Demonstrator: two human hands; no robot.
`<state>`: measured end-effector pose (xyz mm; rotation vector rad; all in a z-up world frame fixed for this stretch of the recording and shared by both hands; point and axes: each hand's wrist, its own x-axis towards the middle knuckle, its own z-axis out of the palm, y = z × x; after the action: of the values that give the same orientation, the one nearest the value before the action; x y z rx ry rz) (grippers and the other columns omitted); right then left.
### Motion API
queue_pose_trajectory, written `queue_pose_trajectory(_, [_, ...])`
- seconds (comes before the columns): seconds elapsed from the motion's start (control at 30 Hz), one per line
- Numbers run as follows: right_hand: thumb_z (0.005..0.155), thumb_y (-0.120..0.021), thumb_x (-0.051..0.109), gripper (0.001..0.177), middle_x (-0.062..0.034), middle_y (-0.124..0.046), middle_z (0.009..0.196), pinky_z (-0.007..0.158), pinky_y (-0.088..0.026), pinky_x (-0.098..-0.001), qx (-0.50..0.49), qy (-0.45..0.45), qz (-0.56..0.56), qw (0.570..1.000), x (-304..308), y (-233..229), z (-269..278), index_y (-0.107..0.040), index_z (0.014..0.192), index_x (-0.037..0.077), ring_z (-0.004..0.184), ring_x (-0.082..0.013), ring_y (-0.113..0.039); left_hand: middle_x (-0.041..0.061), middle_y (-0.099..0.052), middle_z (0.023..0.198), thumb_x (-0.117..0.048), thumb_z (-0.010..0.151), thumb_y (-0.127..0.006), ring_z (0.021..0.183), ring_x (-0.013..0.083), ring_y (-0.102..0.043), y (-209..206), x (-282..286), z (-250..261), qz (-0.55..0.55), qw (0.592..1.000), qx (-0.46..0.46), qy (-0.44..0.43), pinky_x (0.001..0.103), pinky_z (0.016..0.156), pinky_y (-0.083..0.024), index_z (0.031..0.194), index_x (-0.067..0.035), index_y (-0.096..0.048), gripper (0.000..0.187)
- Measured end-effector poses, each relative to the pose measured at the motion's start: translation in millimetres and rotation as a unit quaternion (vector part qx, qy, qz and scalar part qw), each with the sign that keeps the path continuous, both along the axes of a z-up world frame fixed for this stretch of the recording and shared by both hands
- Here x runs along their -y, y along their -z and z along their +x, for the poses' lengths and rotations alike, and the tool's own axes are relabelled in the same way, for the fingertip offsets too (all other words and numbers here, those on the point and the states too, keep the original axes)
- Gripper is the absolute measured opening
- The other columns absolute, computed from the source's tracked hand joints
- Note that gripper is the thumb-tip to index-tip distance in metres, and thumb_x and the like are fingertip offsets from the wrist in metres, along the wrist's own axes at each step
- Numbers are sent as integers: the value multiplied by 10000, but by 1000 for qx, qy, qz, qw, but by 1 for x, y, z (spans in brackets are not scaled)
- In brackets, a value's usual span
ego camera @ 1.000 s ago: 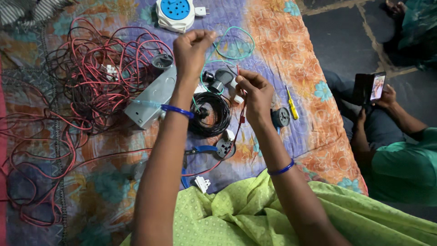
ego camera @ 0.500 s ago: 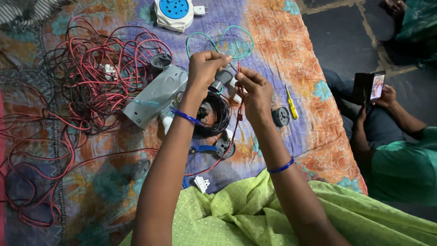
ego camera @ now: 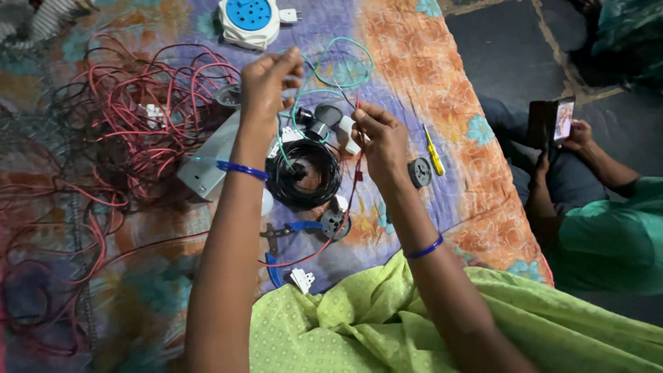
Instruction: The person sits on the floor and uses a screwdriver and pliers to work on a small electrical component, stripping wires and connecting them. They handle multiple wires and tools while assembling or repairing the device.
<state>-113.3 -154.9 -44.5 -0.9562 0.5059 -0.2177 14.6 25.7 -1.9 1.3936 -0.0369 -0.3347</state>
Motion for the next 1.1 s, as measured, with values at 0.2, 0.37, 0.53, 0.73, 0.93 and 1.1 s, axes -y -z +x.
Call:
queue_pose_trajectory(0.2, [927, -714, 70, 224, -47, -710, 935, 722, -546, -270, 15, -12, 18, 1000, -5, -4, 4, -697, 1138, -1, 787, -123, -649, -57, -723, 785, -373, 856, -800, 673, 37, -650, 9, 28, -22, 71, 991, -15, 109, 179, 504, -463, 892, -112, -763, 265])
queue_pose_trajectory(0.37, [939, -706, 63, 237, -50, -706, 933, 705, -542, -273, 41, -32, 18, 998, -6, -5, 2, -703, 1159, -27, 770, -122, -630, -48, -711, 728, -278, 864, -825, 640, 42, -616, 23, 32, -16, 41, 995, 14, 93, 193, 530, -443, 817, -95, -754, 202])
queue_pose_trajectory(0.53, [942, -702, 53, 258, -65, -698, 919, 696, -535, -272, 54, -47, 23, 997, -12, -10, 2, -680, 1178, -46, 771, -135, -638, -19, -683, 711, -189, 863, -828, 614, 58, -606, 24, 32, -14, -43, 997, 5, 63, 215, 537, -438, 798, -85, -728, 158])
queue_pose_trajectory(0.73, [933, -703, 37, 298, -53, -693, 929, 695, -523, -244, 32, -34, 23, 999, -7, -4, 0, -681, 1218, -51, 759, -117, -619, -15, -680, 796, -236, 869, -814, 651, 70, -641, 3, 16, -11, -128, 988, -58, -57, 216, 525, -475, 812, -122, -675, 189])
queue_pose_trajectory(0.93, [942, -689, 46, 287, -63, -710, 935, 689, -523, -248, 21, -35, 29, 999, -5, 5, 2, -685, 1213, -47, 750, -119, -624, -37, -682, 778, -442, 891, -757, 625, 46, -630, 3, 13, -22, 6, 997, -42, 63, 196, 433, -447, 811, -139, -701, 318])
queue_pose_trajectory(1.1, [949, -692, 49, 275, -51, -695, 918, 670, -522, -254, 27, -51, 27, 998, -12, 6, 0, -682, 1206, -48, 741, -121, -622, -1, -717, 730, -369, 813, -844, 606, 59, -647, 20, 30, -24, 40, 995, 0, 89, 200, 466, -446, 805, -72, -752, 311])
